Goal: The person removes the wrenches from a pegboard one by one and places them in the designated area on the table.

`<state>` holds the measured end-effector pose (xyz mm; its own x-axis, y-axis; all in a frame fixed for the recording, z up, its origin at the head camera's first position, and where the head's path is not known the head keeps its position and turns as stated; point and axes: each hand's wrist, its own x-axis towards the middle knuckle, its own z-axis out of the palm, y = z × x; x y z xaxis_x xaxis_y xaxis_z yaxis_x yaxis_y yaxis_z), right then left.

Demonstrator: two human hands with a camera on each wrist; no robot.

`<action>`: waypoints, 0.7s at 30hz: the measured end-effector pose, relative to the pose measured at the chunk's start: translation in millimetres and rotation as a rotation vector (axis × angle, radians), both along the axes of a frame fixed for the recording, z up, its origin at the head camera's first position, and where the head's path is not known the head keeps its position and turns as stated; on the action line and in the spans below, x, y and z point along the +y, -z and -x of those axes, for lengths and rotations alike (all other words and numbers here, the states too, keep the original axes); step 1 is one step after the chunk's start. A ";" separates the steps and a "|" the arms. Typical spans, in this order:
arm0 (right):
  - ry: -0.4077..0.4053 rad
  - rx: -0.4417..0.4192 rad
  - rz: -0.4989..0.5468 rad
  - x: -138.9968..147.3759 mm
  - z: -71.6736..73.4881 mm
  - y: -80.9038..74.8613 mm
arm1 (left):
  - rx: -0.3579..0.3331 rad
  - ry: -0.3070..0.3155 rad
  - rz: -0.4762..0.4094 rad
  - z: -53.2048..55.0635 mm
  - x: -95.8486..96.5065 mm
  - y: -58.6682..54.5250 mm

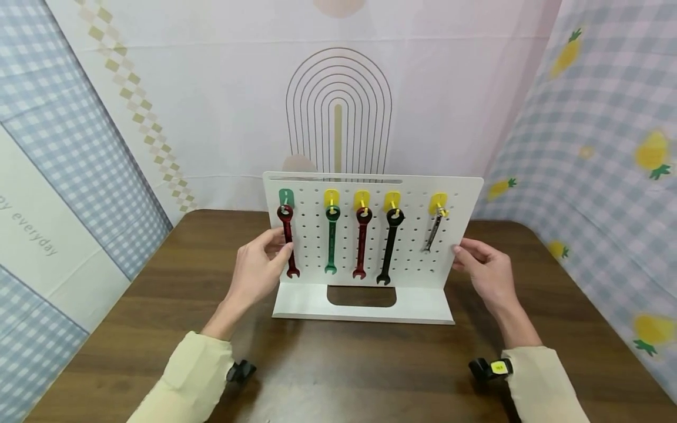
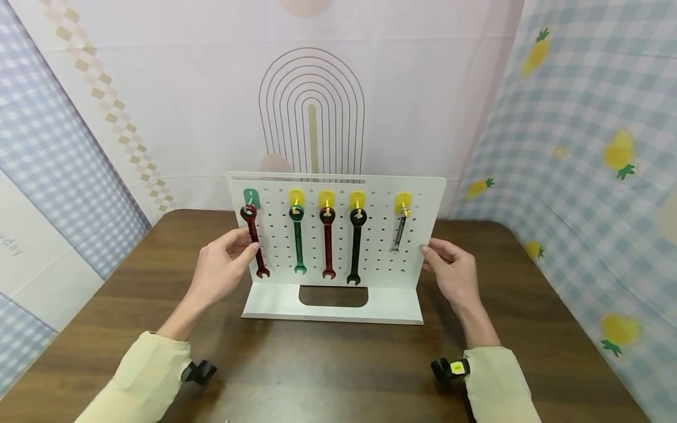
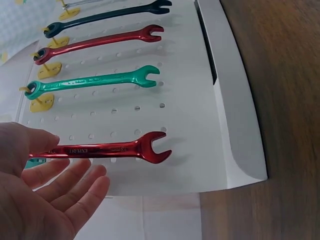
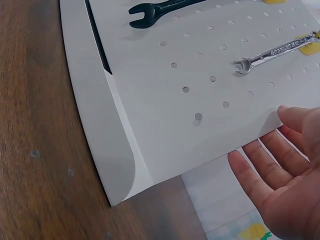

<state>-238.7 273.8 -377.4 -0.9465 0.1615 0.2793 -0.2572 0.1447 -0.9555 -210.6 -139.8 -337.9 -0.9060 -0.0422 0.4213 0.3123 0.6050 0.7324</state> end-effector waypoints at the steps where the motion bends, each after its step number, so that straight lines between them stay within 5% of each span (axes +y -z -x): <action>1: 0.011 -0.008 -0.009 -0.2 0.4 0.1 | 0.007 0.000 -0.010 0.8 0.5 0.2; 8: 0.091 -0.042 -0.030 -0.5 4.2 -2.9 | 0.027 -0.002 -0.071 7.4 3.4 0.4; 21: 0.073 -0.064 -0.024 2.7 8.4 1.2 | 0.058 -0.003 -0.100 9.2 1.4 2.6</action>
